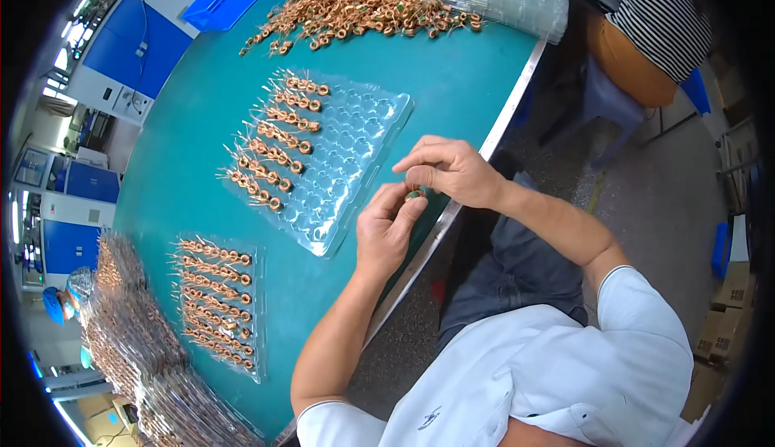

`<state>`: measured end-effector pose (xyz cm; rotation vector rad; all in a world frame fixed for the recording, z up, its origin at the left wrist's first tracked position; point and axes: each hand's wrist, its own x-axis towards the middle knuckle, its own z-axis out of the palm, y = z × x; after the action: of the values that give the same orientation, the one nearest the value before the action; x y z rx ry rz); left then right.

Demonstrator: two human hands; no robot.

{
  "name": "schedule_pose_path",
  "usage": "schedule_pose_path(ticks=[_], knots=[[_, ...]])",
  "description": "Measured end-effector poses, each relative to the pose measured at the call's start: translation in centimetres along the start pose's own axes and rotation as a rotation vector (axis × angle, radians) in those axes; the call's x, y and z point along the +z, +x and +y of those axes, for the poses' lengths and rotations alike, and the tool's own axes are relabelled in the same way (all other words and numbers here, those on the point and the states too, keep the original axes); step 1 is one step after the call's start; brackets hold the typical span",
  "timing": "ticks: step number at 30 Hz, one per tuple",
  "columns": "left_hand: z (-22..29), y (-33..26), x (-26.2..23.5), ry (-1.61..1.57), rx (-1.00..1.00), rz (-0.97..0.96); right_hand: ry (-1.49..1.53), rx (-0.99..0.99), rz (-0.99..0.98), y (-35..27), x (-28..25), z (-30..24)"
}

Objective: The person is manually assembling small copper coil components by threading wires and placing them into a sorting tray.

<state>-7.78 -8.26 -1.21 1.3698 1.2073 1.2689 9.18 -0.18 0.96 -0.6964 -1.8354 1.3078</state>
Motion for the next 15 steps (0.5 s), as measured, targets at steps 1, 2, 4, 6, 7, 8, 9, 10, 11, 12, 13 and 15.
schedule_pose_path(ticks=[1,2,4,6,7,8,9,10,11,12,13,15], knots=[[0.2,-0.1,0.0,0.039,0.010,-0.033,-0.027,-0.040,-0.040,0.1,-0.2,0.1],[0.5,-0.1,0.1,0.039,0.025,-0.018,-0.055,-0.080,-0.078,0.2,-0.3,0.1],[0.4,-0.4,0.0,0.072,0.032,-0.024,-0.052,-0.052,-0.096,0.2,-0.5,-0.4],[0.3,-0.5,0.1,0.106,0.042,-0.031,-0.094,-0.079,-0.159,0.3,-0.8,-1.0],[0.3,-0.4,0.1,0.100,0.062,-0.037,-0.128,-0.136,-0.155,0.4,-0.8,-1.2],[0.3,-0.4,0.2,0.095,0.081,-0.042,-0.126,-0.131,-0.156,0.2,-0.6,-0.9],[0.3,-0.4,0.2,0.094,0.078,-0.043,-0.128,-0.179,-0.097,0.0,-0.4,-0.5],[0.3,-0.4,0.1,0.114,0.067,-0.051,-0.130,-0.227,-0.037,-0.2,-0.2,-0.2],[0.4,-0.4,0.0,0.134,0.056,-0.058,-0.129,-0.223,-0.036,-0.4,0.0,0.0],[0.5,-0.4,0.0,0.133,0.051,-0.058,-0.104,-0.225,0.005,-0.8,0.3,0.1],[0.7,-0.5,0.0,0.147,0.053,-0.045,-0.080,-0.227,0.047,-1.0,0.5,0.2],[0.9,-0.5,-0.1,0.156,0.055,-0.034,-0.025,-0.218,0.065,-1.3,1.2,0.6]])
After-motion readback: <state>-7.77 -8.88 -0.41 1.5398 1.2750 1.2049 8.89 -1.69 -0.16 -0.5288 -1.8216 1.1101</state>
